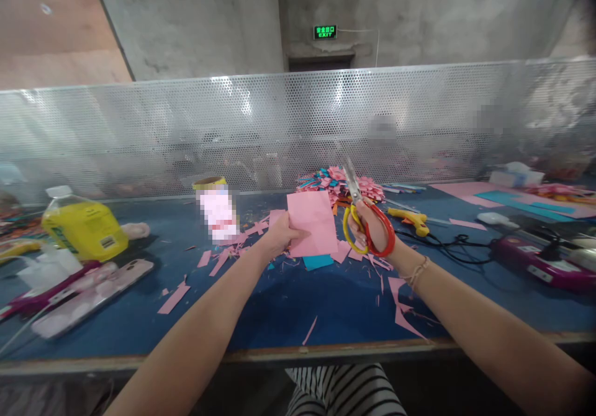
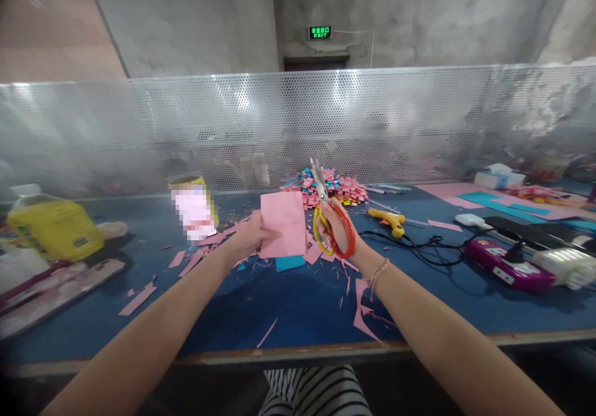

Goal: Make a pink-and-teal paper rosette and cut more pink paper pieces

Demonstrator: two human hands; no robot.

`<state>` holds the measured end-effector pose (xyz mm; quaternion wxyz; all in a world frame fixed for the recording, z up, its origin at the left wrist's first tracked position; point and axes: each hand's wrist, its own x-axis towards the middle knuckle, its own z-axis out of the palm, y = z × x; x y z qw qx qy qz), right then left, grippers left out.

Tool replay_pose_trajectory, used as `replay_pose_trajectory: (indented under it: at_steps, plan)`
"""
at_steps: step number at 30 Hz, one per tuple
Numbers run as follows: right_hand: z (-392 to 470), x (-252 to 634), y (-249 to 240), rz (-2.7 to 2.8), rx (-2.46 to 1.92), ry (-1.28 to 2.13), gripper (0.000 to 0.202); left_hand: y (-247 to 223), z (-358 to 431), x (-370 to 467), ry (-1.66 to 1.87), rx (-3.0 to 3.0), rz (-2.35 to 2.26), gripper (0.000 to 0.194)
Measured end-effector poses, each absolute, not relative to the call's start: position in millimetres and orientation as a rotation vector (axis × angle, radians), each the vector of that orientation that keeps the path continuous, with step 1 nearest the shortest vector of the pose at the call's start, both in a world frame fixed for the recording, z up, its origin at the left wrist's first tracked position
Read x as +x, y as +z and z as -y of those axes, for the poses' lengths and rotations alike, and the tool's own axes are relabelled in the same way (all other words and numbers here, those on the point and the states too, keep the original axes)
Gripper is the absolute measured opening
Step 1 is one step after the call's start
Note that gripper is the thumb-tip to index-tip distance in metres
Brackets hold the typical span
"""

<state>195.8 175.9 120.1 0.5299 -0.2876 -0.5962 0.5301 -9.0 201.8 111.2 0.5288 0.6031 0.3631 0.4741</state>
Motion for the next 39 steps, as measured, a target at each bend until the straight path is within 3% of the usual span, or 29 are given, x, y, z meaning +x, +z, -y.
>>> replay_pose_trajectory:
  at_steps: [3, 7, 15, 23, 32, 39]
  plan:
    - [-186.6, 197.6, 115.1, 1.294, -0.816, 1.061, 0.04, 108.8, -207.7, -10.8, 1.224, 1.465, -0.914, 0.057]
    - [-206.2, 197.7, 103.0, 1.237, -0.973, 0.902, 0.055, 107.5, -209.8, -10.4, 1.298, 1.519, -0.963, 0.061]
    - [-205.5, 187.9, 98.0, 1.202, -1.018, 1.152, 0.06, 108.0, -206.6, -5.6, 1.246, 1.664, -0.866, 0.072]
    - [-201.1, 186.6, 93.1, 1.22, -0.832, 1.136, 0.05, 110.8, -200.8, -4.0, 1.2, 1.675, -0.906, 0.079]
    - [-203.7, 185.5, 93.9, 1.176, -0.852, 1.067, 0.052, 106.6, -203.8, 0.8, 1.175, 1.474, -0.862, 0.049]
    - [-202.2, 183.1, 97.1, 1.266, -0.821, 1.017, 0.052, 101.7, -208.2, -1.1, 1.271, 1.605, -0.987, 0.038]
